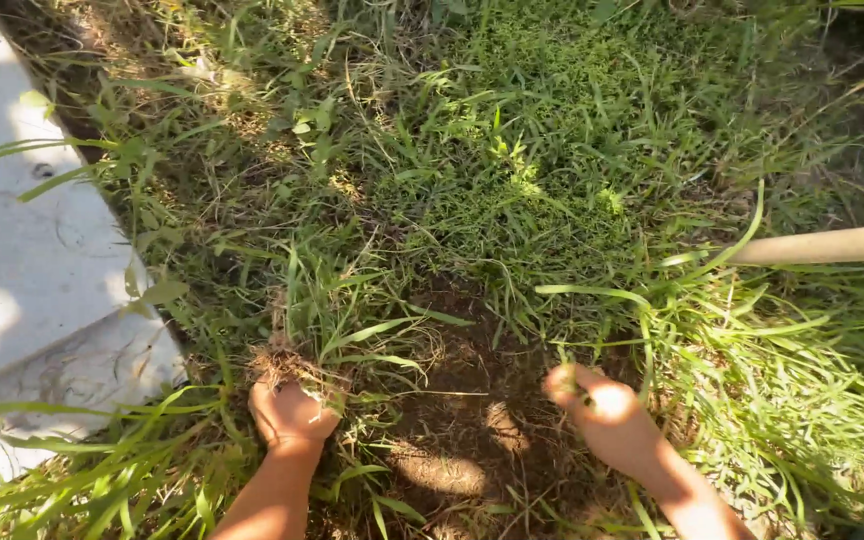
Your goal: The person is pulling weeds from the ground by hand.
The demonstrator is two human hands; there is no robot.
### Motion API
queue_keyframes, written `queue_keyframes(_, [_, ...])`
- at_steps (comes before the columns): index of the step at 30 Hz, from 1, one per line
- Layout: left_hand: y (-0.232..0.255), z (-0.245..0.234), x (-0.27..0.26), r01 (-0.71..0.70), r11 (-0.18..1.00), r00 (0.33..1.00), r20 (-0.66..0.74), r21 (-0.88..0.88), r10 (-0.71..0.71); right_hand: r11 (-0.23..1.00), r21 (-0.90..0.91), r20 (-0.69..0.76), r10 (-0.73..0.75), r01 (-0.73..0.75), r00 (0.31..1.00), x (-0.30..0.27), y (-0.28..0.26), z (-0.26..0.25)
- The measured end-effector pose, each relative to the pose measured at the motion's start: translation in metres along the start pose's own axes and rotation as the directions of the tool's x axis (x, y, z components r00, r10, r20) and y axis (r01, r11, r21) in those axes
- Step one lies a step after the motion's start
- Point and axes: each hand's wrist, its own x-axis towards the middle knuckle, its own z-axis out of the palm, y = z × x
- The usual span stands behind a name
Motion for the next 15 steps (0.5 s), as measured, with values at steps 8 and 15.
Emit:
queue_keyframes(8, [0.020,-0.010,0.005,-0.030,0.878,0.995,-0.072,0.477,0.073,0.967,-0.099,-0.361,-0.255,0.235,0.897,0.049,0.015,0.057])
queue_keyframes(15, [0.014,0.000,0.001,-0.053,0.463,0.993,-0.002,0.885,0.118,0.983,0.144,-0.468,0.168,-0.113,0.867,0.022,0.053,0.033])
